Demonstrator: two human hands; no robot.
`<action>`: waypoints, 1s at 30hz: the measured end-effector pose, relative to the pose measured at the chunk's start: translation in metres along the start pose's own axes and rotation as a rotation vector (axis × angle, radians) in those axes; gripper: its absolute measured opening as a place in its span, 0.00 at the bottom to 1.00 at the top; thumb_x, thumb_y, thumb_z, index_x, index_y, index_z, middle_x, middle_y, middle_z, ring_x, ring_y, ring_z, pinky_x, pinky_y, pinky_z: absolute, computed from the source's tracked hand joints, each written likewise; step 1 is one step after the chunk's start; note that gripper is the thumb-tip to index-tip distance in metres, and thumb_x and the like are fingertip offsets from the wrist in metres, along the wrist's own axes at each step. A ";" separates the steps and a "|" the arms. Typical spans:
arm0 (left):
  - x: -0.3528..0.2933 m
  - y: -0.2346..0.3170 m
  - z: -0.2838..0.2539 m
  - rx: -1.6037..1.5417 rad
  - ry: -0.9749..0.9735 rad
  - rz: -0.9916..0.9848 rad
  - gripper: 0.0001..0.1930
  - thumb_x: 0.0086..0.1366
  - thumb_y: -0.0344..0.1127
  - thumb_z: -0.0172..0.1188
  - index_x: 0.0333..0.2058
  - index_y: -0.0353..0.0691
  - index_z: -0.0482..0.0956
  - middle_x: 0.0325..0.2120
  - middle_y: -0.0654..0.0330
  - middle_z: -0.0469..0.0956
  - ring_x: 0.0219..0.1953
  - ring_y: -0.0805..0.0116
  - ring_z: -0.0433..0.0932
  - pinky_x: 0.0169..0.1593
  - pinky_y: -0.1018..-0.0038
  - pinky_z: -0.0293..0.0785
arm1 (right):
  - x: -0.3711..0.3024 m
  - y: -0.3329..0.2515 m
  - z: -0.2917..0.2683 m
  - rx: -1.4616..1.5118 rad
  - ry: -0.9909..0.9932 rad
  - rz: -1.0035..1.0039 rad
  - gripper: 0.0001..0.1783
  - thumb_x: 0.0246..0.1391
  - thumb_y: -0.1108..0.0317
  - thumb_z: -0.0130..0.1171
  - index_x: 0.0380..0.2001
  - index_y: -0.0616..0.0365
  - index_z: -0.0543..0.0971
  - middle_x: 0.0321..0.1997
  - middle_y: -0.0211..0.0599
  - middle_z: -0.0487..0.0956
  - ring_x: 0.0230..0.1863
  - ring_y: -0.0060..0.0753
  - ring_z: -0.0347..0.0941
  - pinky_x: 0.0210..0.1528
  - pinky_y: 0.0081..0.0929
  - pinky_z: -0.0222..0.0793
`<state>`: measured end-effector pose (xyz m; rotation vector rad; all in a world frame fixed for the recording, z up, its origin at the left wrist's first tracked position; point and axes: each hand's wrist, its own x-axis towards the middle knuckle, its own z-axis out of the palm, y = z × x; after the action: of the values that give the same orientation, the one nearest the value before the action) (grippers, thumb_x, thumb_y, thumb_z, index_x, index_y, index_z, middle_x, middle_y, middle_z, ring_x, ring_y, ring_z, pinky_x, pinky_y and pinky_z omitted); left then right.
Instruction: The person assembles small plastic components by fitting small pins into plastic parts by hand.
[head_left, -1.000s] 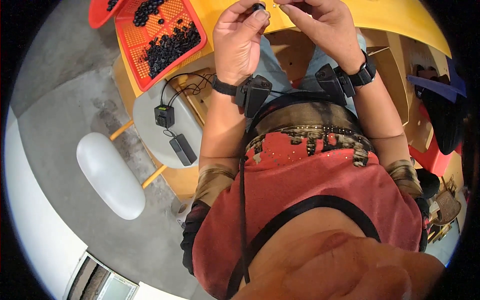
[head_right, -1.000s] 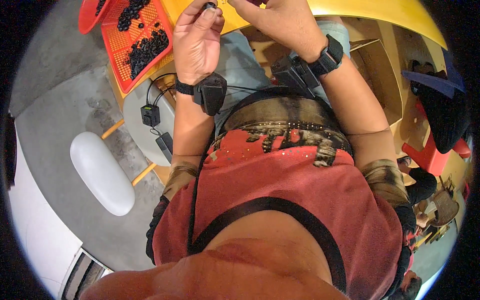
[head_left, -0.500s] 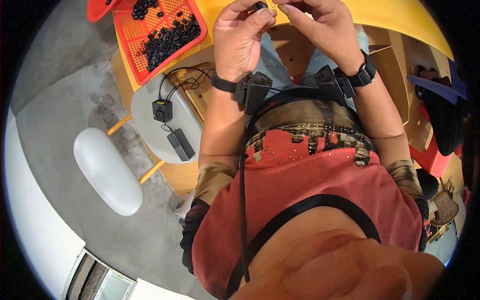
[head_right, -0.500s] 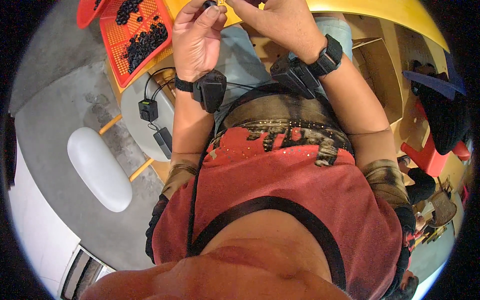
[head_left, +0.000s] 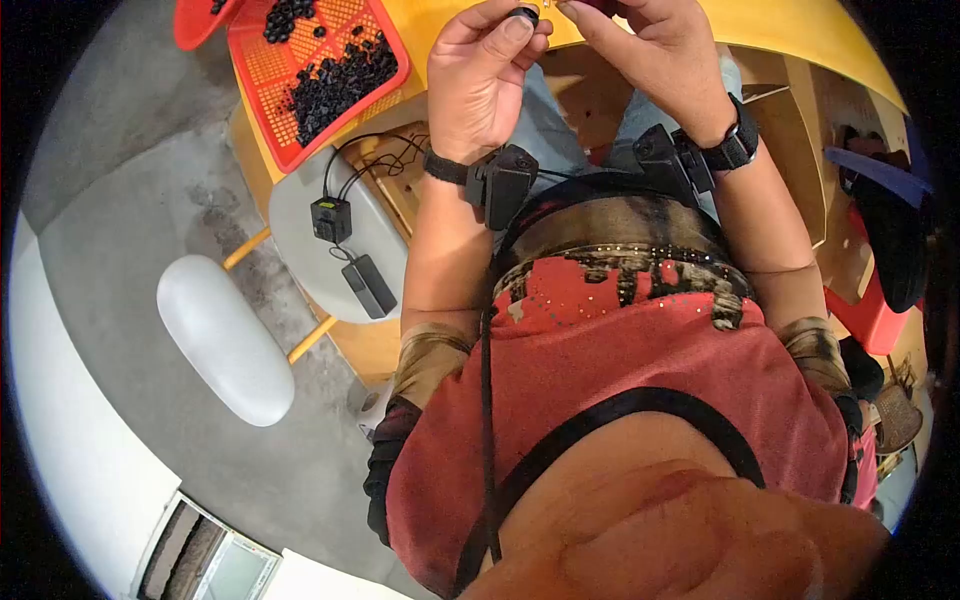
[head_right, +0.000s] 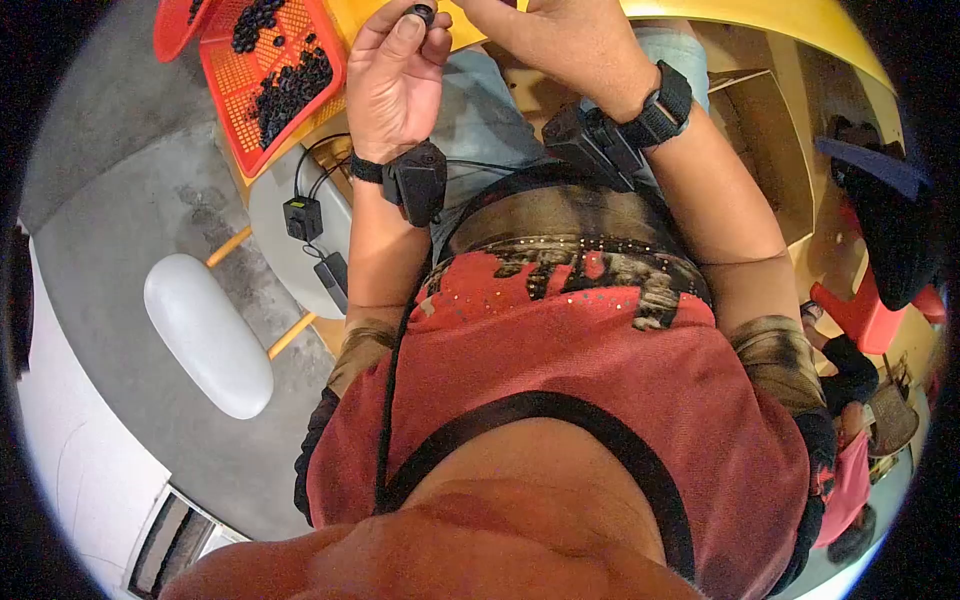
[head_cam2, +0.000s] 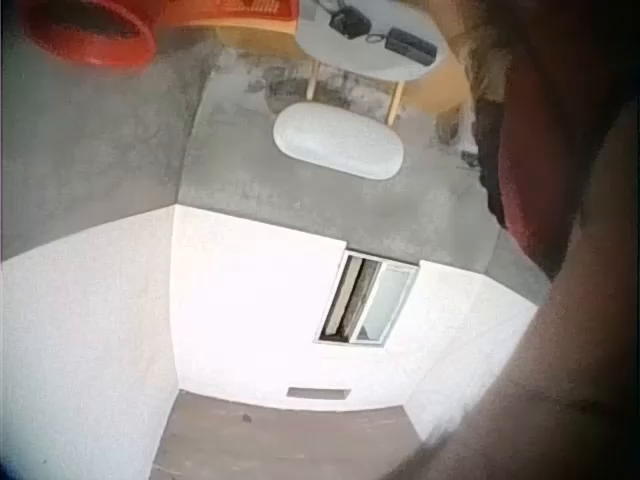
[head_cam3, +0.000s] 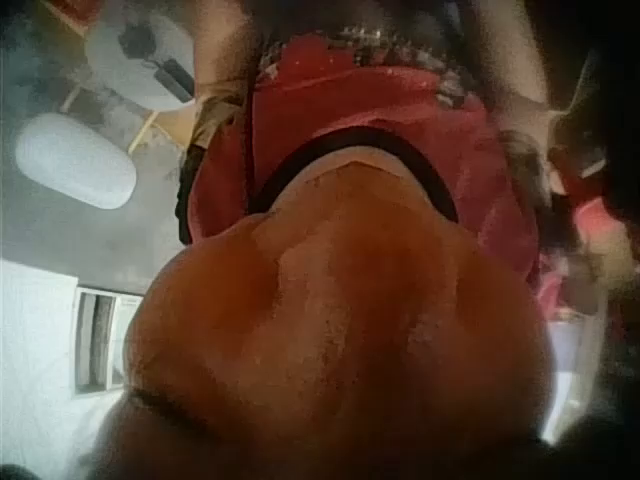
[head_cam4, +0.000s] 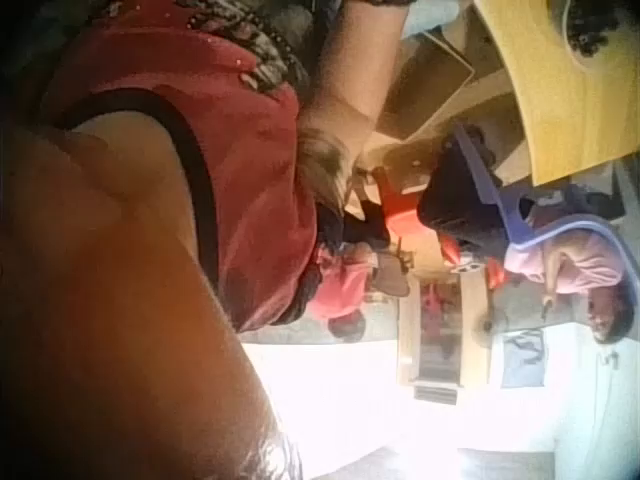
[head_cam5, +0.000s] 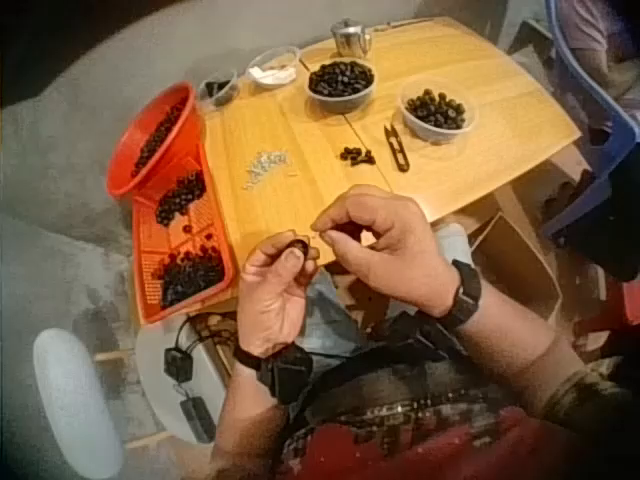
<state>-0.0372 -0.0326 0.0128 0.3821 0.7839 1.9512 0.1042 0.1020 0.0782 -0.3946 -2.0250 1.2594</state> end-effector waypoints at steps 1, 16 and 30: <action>0.000 -0.001 0.001 0.002 -0.002 -0.005 0.13 0.69 0.27 0.66 0.50 0.34 0.82 0.42 0.55 0.85 0.42 0.65 0.85 0.48 0.71 0.84 | 0.000 -0.001 0.000 0.023 -0.010 0.005 0.05 0.55 0.77 0.64 0.36 0.64 0.83 0.31 0.37 0.81 0.30 0.26 0.77 0.32 0.23 0.70; 0.005 -0.018 0.007 -0.089 -0.016 -0.023 0.12 0.72 0.27 0.61 0.52 0.36 0.81 0.47 0.58 0.84 0.45 0.67 0.83 0.52 0.72 0.81 | 0.006 -0.008 0.002 -0.098 -0.037 -0.026 0.07 0.53 0.77 0.67 0.36 0.64 0.83 0.31 0.42 0.83 0.31 0.34 0.82 0.33 0.27 0.76; 0.012 -0.023 0.007 -0.340 0.024 -0.116 0.11 0.76 0.32 0.56 0.52 0.38 0.80 0.43 0.60 0.84 0.44 0.69 0.84 0.49 0.75 0.81 | 0.007 -0.006 0.009 -0.336 -0.126 -0.220 0.09 0.54 0.75 0.67 0.39 0.63 0.82 0.33 0.42 0.78 0.35 0.45 0.77 0.36 0.35 0.74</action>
<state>-0.0239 -0.0126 0.0018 0.1059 0.4647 1.9375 0.0937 0.0978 0.0838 -0.2415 -2.3234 0.8300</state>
